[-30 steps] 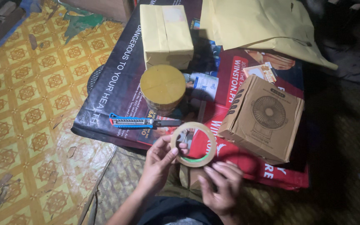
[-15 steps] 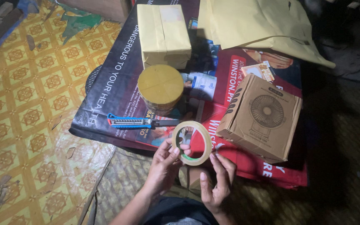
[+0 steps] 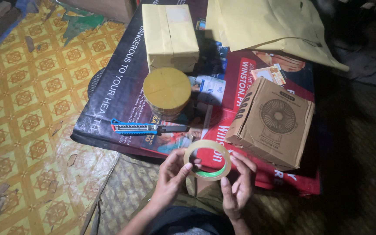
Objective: The person folds a small cardboard box into a yellow paper sleeve and seals it with clear tape. They then pick up a second box, pull tape from a roll, and apply it to the box edges.
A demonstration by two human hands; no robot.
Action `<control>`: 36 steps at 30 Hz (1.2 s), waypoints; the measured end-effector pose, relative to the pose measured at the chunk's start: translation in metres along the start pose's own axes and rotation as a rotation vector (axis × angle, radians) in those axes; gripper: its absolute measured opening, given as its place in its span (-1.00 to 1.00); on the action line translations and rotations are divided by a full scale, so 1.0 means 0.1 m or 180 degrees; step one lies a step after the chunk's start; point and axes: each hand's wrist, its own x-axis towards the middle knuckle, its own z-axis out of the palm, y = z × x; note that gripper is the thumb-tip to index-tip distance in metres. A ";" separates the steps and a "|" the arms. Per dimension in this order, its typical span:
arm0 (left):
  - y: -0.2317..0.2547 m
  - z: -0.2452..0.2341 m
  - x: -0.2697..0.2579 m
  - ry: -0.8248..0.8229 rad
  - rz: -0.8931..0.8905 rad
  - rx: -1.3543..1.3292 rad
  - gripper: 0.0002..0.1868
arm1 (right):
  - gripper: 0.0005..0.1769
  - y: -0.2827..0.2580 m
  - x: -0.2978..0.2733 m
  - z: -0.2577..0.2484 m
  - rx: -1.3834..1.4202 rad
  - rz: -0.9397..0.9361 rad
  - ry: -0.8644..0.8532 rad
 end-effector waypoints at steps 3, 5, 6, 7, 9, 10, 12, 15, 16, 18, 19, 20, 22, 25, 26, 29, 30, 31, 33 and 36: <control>0.08 0.01 -0.04 -0.0138 -0.0079 0.0479 -0.68 | -0.45 0.00 0.04 -0.03 0.0045 -0.0015 -0.0062; 0.10 0.02 -0.06 -0.0168 0.0011 0.0614 -0.69 | -0.47 0.00 0.05 -0.04 0.0119 0.0002 -0.0087; 0.12 0.03 -0.06 -0.0188 0.0066 0.0686 -0.70 | -0.47 -0.01 0.07 -0.05 0.0184 0.0026 -0.0136; 0.13 0.03 -0.06 -0.0207 0.0166 0.0897 -0.70 | -0.48 -0.01 0.08 -0.07 0.0250 0.0051 -0.0185; 0.15 0.03 -0.07 -0.0245 0.0356 0.1319 -0.69 | -0.49 -0.02 0.09 -0.08 0.0432 0.0147 -0.0253; 0.16 0.03 -0.08 -0.0214 0.0259 0.1269 -0.70 | -0.50 -0.02 0.10 -0.09 0.0548 0.0218 -0.0277; 0.16 0.03 -0.08 -0.0157 0.0070 0.1172 -0.70 | -0.51 -0.02 0.10 -0.10 0.0634 0.0265 -0.0304; 0.16 0.04 -0.08 -0.0219 0.0248 0.1146 -0.72 | -0.55 -0.01 0.12 -0.11 0.0644 0.0234 -0.0288; 0.15 0.04 -0.09 -0.0168 0.0330 0.1350 -0.72 | -0.56 0.00 0.12 -0.11 0.0713 0.0256 -0.0265; 0.15 0.05 -0.09 -0.0062 0.0494 0.1758 -0.73 | -0.59 0.03 0.12 -0.11 0.0851 0.0298 -0.0220; 0.15 0.05 -0.09 -0.0086 0.0840 0.1954 -0.72 | -0.60 0.04 0.13 -0.11 0.0921 0.0319 -0.0198; 0.16 0.04 -0.09 -0.0111 0.1187 0.2148 -0.70 | -0.61 0.07 0.13 -0.11 0.0992 0.0340 -0.0176; 0.18 0.04 -0.09 -0.0176 0.1441 0.2492 -0.63 | -0.66 0.12 0.13 -0.11 0.1213 0.0483 -0.0103; 0.23 0.03 -0.10 -0.0295 0.1457 0.2854 -0.52 | -0.77 0.23 0.13 -0.11 0.1466 0.0672 0.0040; 0.24 0.05 -0.10 -0.0340 0.1659 0.2913 -0.53 | -0.80 0.27 0.12 -0.10 0.1537 0.0734 0.0095; 0.29 0.09 -0.11 -0.0397 0.2161 0.3262 -0.56 | -0.88 0.42 0.12 -0.06 0.1895 0.0932 0.0292; 0.30 0.11 -0.11 -0.0405 0.2309 0.3406 -0.57 | -0.89 0.46 0.11 -0.06 0.2016 0.1080 0.0339; 0.32 0.12 -0.10 -0.0446 0.2436 0.3551 -0.57 | -0.89 0.50 0.10 -0.06 0.2137 0.1227 0.0386; 0.36 0.15 -0.08 -0.0528 0.2699 0.3839 -0.56 | -0.87 0.57 0.09 -0.07 0.2306 0.1468 0.0432; 0.44 0.16 -0.09 -0.0727 0.2809 0.4087 -0.53 | -0.85 0.67 0.08 -0.09 0.2463 0.1724 0.0414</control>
